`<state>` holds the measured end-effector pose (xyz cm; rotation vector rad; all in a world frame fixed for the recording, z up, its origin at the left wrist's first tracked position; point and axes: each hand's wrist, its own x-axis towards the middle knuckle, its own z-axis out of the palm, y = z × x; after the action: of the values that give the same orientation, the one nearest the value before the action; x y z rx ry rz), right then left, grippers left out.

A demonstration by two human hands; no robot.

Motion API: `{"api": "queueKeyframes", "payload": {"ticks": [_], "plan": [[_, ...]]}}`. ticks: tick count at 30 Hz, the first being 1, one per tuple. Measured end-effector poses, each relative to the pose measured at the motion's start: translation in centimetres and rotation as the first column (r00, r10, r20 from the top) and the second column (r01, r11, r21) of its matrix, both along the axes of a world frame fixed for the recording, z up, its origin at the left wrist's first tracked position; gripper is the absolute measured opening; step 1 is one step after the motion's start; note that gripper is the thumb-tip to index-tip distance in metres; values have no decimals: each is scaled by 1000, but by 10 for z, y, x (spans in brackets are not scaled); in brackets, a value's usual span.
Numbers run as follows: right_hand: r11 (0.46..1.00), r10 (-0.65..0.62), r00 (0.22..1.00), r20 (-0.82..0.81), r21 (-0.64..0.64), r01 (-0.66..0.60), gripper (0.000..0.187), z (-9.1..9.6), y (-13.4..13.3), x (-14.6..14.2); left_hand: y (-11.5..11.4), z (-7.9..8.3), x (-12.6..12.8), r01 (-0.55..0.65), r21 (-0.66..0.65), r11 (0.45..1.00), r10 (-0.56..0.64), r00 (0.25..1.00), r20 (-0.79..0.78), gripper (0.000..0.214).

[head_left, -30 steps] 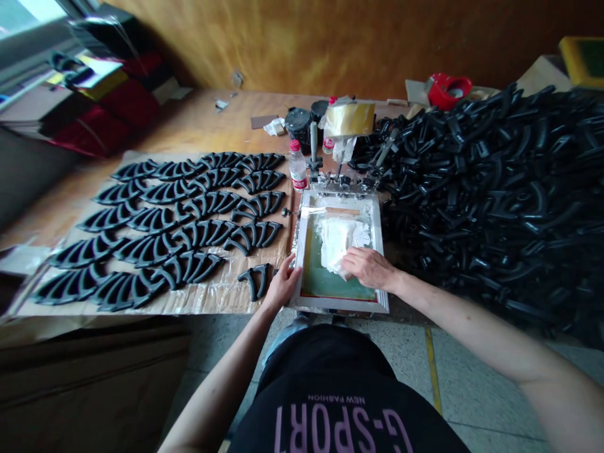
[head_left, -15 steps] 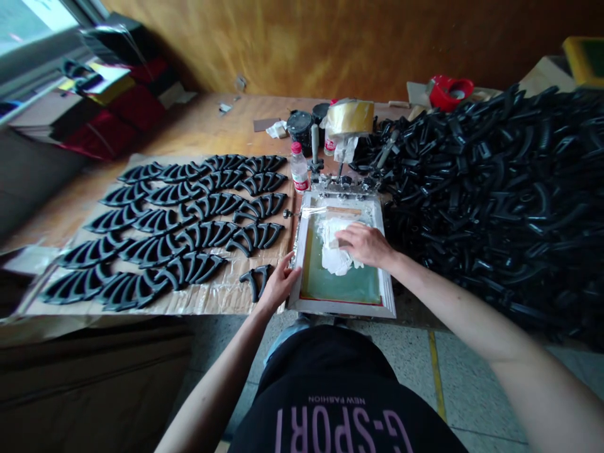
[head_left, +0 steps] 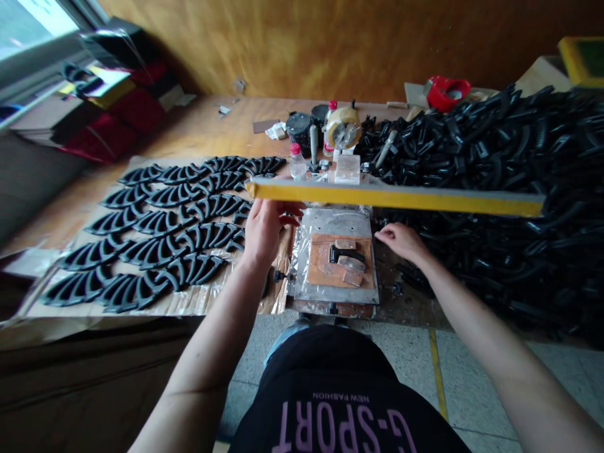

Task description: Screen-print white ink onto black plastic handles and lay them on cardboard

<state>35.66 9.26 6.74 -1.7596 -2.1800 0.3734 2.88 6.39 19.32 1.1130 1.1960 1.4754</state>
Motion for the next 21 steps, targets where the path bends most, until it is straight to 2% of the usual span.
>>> {"api": "queueKeyframes", "payload": {"ticks": [1, 3, 5, 6, 7, 8, 9, 10, 11, 12, 14, 15, 16, 18, 19, 20, 21], "plan": [[995, 95, 995, 33, -42, -94, 26, -14, -13, -11, 8, 3, 1, 16, 0, 1000, -16, 1000, 22, 48], [978, 201, 972, 121, -83, -192, 24, -32, -33, -34, 14, 2, 4, 5, -1, 1000, -5, 997, 72, 48], [976, 197, 959, 206, -130, -173, 20, -36, -44, -52, 4, -11, 10, -38, -39, 999, 43, 991, 127, 48], [979, 163, 960, 229, -161, -128, 18, -34, -47, -60, -7, -22, 15, -17, -106, 994, 33, 988, 150, 50], [979, 123, 964, 236, -189, -79, 18, -30, -51, -67, -21, -35, 22, 54, -214, 975, -17, 985, 173, 52], [979, 82, 970, 228, -200, -36, 19, -24, -55, -75, -36, -49, 31, 153, -341, 928, -85, 975, 207, 54], [982, 58, 977, 206, -190, -18, 19, -18, -61, -85, -52, -63, 39, 288, -476, 831, -180, 949, 260, 57], [987, 59, 983, 176, -159, -31, 19, -12, -69, -95, -68, -76, 47, 378, -559, 738, -223, 918, 327, 58], [989, 102, 985, 141, -117, -86, 18, -7, -77, -107, -81, -88, 54, 428, -593, 682, -222, 894, 389, 57], [982, 181, 978, 100, -74, -174, 17, -2, -84, -116, -91, -98, 56, 440, -611, 658, -186, 882, 433, 54], [930, 367, 930, 12, -15, -367, 15, 2, -93, -124, -104, -113, 48, 364, -633, 684, -62, 892, 447, 44], [909, 417, 909, -24, -4, -417, 15, 1, -93, -118, -106, -120, 34, 298, -647, 702, -11, 913, 408, 40], [909, 416, 909, -39, -9, -416, 14, -1, -90, -106, -108, -127, 16, 210, -666, 716, 32, 943, 332, 37], [961, 268, 963, 35, -72, -265, 12, -11, -78, -66, -111, -143, -32, 0, -667, 745, 81, 993, 90, 34], [982, 160, 976, 146, -126, -142, 14, -18, -71, -41, -113, -151, -59, -148, -664, 733, 123, 989, -85, 33], [982, 74, 960, 269, -189, -23, 18, -25, -65, -16, -117, -161, -83, -253, -678, 690, 116, 963, -241, 33], [961, 58, 933, 356, -271, 44, 23, -33, -60, 6, -121, -170, -105, -296, -700, 649, 51, 936, -349, 35]]}}
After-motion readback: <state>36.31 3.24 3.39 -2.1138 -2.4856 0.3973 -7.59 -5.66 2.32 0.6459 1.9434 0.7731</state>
